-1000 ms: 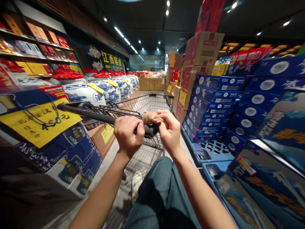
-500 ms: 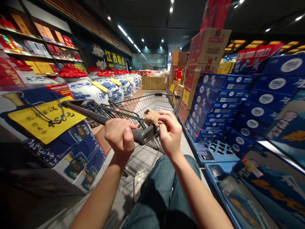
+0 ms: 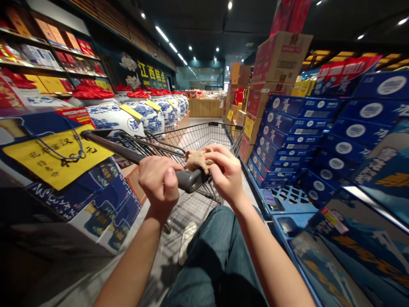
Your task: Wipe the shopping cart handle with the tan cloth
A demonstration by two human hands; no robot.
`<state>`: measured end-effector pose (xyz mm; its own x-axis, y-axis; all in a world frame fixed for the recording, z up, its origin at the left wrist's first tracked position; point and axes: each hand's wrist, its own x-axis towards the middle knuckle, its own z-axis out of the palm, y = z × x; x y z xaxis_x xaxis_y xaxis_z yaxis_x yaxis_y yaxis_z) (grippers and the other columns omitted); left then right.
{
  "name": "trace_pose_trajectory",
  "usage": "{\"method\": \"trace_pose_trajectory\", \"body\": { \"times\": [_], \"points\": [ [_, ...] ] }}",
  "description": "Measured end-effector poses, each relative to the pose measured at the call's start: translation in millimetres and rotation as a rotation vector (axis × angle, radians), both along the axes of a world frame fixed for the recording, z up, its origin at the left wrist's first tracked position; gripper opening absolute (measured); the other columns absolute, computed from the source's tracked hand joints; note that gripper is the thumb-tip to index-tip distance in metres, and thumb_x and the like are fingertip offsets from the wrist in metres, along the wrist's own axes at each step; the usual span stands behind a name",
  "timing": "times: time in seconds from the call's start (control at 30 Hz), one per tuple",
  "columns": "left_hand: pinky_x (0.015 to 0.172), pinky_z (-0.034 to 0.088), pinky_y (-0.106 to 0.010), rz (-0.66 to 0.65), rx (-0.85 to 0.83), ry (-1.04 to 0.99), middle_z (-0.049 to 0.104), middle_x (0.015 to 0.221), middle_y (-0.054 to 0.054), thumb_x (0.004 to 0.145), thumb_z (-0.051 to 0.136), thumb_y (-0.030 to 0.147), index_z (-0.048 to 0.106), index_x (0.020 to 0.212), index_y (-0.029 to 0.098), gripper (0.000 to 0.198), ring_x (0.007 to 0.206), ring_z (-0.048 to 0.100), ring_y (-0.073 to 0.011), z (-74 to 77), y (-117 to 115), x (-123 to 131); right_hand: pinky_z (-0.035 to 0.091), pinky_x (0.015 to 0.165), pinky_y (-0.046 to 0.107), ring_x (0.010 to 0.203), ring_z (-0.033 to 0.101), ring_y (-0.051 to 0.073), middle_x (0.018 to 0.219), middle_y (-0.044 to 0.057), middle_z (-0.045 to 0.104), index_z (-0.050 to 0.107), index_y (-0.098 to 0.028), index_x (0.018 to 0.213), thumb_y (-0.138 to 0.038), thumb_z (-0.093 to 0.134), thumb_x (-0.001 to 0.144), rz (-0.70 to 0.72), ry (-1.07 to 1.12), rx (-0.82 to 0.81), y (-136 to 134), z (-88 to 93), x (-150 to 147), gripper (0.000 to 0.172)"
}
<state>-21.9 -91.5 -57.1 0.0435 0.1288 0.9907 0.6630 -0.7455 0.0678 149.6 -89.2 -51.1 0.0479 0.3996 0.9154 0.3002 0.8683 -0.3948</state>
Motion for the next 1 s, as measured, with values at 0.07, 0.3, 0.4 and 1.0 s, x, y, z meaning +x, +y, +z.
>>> {"method": "trace_pose_trajectory", "body": {
  "times": [0.07,0.3,0.4,1.0],
  "points": [
    [0.082,0.040,-0.043,-0.001,-0.024,0.007,0.065,0.065,-0.001,0.102,0.040,0.025,0.055,0.070,0.025,0.035,0.069,0.058,-0.0213,0.7,-0.7,0.5,0.059,0.083,0.037,0.091,0.074,0.021,0.093,0.004,0.077,0.076,-0.024,0.080,-0.011,0.057,0.083,-0.021,0.014,-0.023,7.7,2.2,3.4,0.023],
    [0.079,0.039,-0.042,0.051,-0.007,0.036,0.063,0.067,-0.003,0.102,0.040,0.024,0.052,0.071,0.025,0.033,0.070,0.056,-0.0220,1.2,-1.3,2.0,0.057,0.083,0.032,0.094,0.073,0.019,0.096,0.004,0.077,0.077,-0.024,0.085,-0.006,0.054,0.084,-0.020,-0.187,-0.025,-24.7,19.9,-6.6,0.029],
    [0.079,0.039,-0.042,0.048,-0.008,0.046,0.064,0.067,-0.003,0.102,0.039,0.023,0.053,0.072,0.025,0.033,0.071,0.057,-0.0223,1.5,-2.7,1.9,0.057,0.086,0.033,0.097,0.073,0.020,0.099,0.004,0.077,0.078,-0.025,0.089,-0.009,0.055,0.086,-0.005,-0.174,0.023,-20.3,15.0,-0.6,0.028],
    [0.081,0.041,-0.042,0.015,0.005,0.002,0.065,0.063,-0.001,0.102,0.038,0.026,0.055,0.070,0.025,0.036,0.068,0.061,-0.0212,-1.1,-3.3,1.3,0.055,0.075,0.033,0.078,0.070,0.020,0.077,0.002,0.074,0.073,-0.022,0.068,-0.019,0.057,0.079,-0.043,0.014,-0.273,27.9,-6.4,27.4,0.019]
  ]
}}
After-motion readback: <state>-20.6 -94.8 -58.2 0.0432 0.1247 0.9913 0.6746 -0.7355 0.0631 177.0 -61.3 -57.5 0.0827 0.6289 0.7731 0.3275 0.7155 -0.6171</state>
